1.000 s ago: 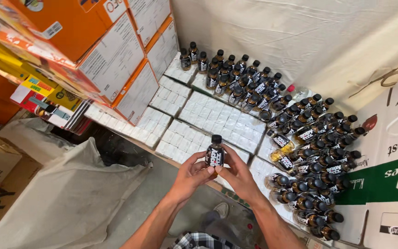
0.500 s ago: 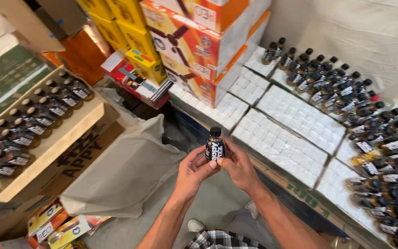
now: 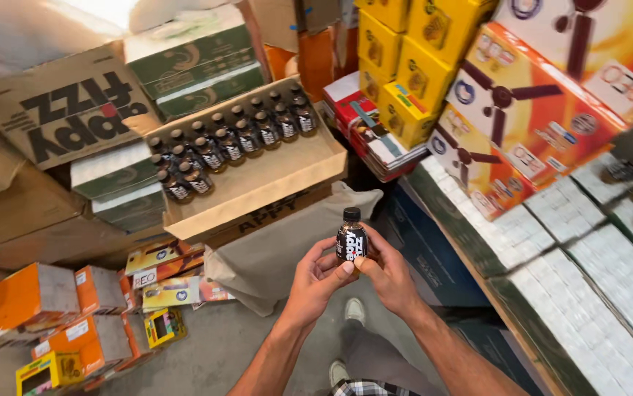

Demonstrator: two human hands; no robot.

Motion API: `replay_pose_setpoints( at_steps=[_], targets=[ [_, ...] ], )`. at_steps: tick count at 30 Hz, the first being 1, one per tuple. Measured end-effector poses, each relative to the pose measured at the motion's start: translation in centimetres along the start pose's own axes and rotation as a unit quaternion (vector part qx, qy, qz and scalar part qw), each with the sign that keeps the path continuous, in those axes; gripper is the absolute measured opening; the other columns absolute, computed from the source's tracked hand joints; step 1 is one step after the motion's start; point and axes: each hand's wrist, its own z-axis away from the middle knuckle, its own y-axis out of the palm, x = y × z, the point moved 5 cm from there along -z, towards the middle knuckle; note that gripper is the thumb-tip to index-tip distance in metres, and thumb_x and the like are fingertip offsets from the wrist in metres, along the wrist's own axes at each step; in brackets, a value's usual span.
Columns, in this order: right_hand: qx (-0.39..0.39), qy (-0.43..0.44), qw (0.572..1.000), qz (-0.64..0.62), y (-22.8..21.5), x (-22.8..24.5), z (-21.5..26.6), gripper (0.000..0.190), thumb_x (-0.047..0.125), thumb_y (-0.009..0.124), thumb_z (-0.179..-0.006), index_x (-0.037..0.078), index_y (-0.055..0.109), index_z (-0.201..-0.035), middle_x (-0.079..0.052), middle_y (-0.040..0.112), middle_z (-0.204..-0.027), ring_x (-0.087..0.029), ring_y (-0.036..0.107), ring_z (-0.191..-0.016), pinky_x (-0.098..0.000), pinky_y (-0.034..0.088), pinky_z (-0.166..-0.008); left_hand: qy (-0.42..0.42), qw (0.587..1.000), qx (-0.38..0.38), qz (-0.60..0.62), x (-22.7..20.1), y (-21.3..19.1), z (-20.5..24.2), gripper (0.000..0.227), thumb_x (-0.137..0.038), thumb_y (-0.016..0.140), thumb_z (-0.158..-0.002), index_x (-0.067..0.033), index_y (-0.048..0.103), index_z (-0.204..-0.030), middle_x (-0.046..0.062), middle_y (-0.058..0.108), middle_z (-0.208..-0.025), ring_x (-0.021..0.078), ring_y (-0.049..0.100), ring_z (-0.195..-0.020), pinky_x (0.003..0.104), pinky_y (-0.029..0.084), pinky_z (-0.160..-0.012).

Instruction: The person repeatedly picks up small dark bottles from a cardboard box and places them onto a nearby surface. The person handles the bottles one at a time, moving them from the box to the surface in a repetitive cycle.

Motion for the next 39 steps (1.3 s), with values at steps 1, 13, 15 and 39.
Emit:
replay_pose_setpoints(
  at_steps=[1,13,15,39],
  targets=[
    [0.015,0.002,1.000,-0.002,1.1,0.0,-1.1,0.064,0.009,0.066,-0.089,0.000,0.052,-0.151,-0.019,0.072,-0.124,-0.023,0.062,-0.112,-0.0458,0.054,-0.098,0.008,1.000,-0.013,0.004,-0.4,-1.2,-0.5,0.057,-0.006,0.079,-0.087,-0.0014,0.058,-0.140,0.022,0.074,-0.109,0.0257,0.075,-0.096,0.042,0.064,-0.089],
    [0.165,-0.052,0.969,0.177,9.3,2.1,-17.2,0.050,0.032,0.080,-0.086,0.009,0.070,-0.129,-0.007,0.064,-0.129,-0.020,0.061,-0.113,-0.0390,0.050,-0.099,0.108,0.989,-0.090,-0.037,-10.8,-10.2,-7.3,0.067,0.004,0.081,-0.081,-0.0042,0.057,-0.143,0.017,0.071,-0.118,0.0202,0.071,-0.105,0.038,0.061,-0.094],
    [0.186,-0.032,0.968,0.165,10.8,2.7,-19.8,0.051,0.024,0.087,-0.081,0.013,0.072,-0.129,-0.001,0.066,-0.122,-0.013,0.062,-0.100,-0.0290,0.052,-0.085,0.139,0.983,-0.104,-0.066,-12.7,-11.6,-8.7,0.071,0.004,0.084,-0.076,-0.0046,0.059,-0.142,0.019,0.071,-0.123,0.0231,0.070,-0.111,0.038,0.060,-0.096],
    [0.336,-0.028,0.812,0.476,22.9,-6.8,-30.9,0.051,0.019,0.076,-0.086,0.017,0.059,-0.135,-0.010,0.070,-0.128,-0.033,0.068,-0.122,-0.0495,0.057,-0.100,0.228,0.550,-0.228,-0.770,-19.1,-28.2,-14.5,0.038,-0.027,0.078,-0.085,-0.0181,0.067,-0.120,0.005,0.063,-0.124,0.0240,0.060,-0.124,0.048,0.038,-0.110]
  ],
)
